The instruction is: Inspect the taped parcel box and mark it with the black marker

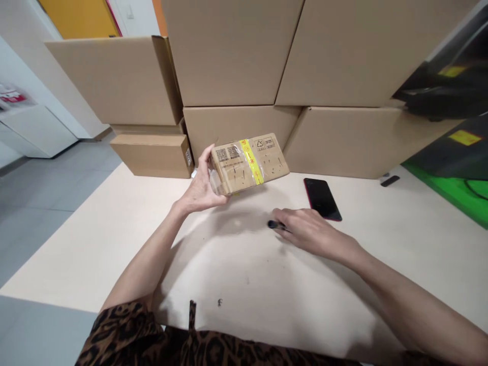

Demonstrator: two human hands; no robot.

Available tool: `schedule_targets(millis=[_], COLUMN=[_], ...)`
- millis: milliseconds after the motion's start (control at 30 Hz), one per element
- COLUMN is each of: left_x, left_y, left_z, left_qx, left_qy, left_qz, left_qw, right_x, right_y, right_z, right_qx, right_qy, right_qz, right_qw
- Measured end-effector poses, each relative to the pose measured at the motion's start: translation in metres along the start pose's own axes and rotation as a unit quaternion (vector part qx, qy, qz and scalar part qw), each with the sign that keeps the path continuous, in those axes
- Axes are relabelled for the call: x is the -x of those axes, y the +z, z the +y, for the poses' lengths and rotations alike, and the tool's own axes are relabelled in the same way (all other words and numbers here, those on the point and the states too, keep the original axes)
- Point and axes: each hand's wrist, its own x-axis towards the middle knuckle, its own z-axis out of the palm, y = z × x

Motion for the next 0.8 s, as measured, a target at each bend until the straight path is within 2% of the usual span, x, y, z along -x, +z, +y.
schedule_targets(millis=[67, 167, 300, 400, 533, 600, 633, 733, 800], left_x=[0.0, -0.001, -0.002, -0.003, -0.005, -0.006, -0.006, -0.005, -0.004], left_y=[0.0, -0.001, -0.001, -0.001, 0.0, 0.001, 0.001, 0.002, 0.002], left_z=[-0.001, -0.003, -0.006, -0.01, -0.014, -0.015, -0.015, -0.016, -0.017], left_qx=[0.0, -0.006, -0.008, 0.006, 0.023, 0.026, 0.026, 0.017, 0.01], left_qy=[0.0, 0.006, 0.02, 0.019, 0.03, 0.035, 0.036, 0.035, 0.036], left_qz=[-0.001, 0.001, 0.008, 0.012, 0.015, 0.015, 0.015, 0.011, 0.008], left_qw=[1.0, 1.0, 1.0, 1.0, 0.999, 0.999, 0.999, 0.999, 0.999], right_x=[-0.003, -0.005, -0.003, -0.001, 0.0, 0.0, 0.0, -0.003, -0.007], right_y=[0.011, 0.022, 0.028, 0.03, 0.032, 0.035, 0.037, 0.044, 0.048], right_z=[0.006, 0.012, 0.017, 0.025, 0.057, 0.081, 0.094, 0.127, 0.142], right_qx=[0.038, 0.022, -0.046, -0.098, -0.096, -0.067, -0.054, -0.06, -0.089], right_qy=[0.005, 0.003, 0.0, 0.03, 0.163, 0.278, 0.325, 0.414, 0.444], right_qz=[-0.058, -0.086, -0.071, -0.035, 0.049, 0.129, 0.143, 0.128, 0.107], right_qw=[0.998, 0.996, 0.996, 0.994, 0.981, 0.95, 0.933, 0.899, 0.885])
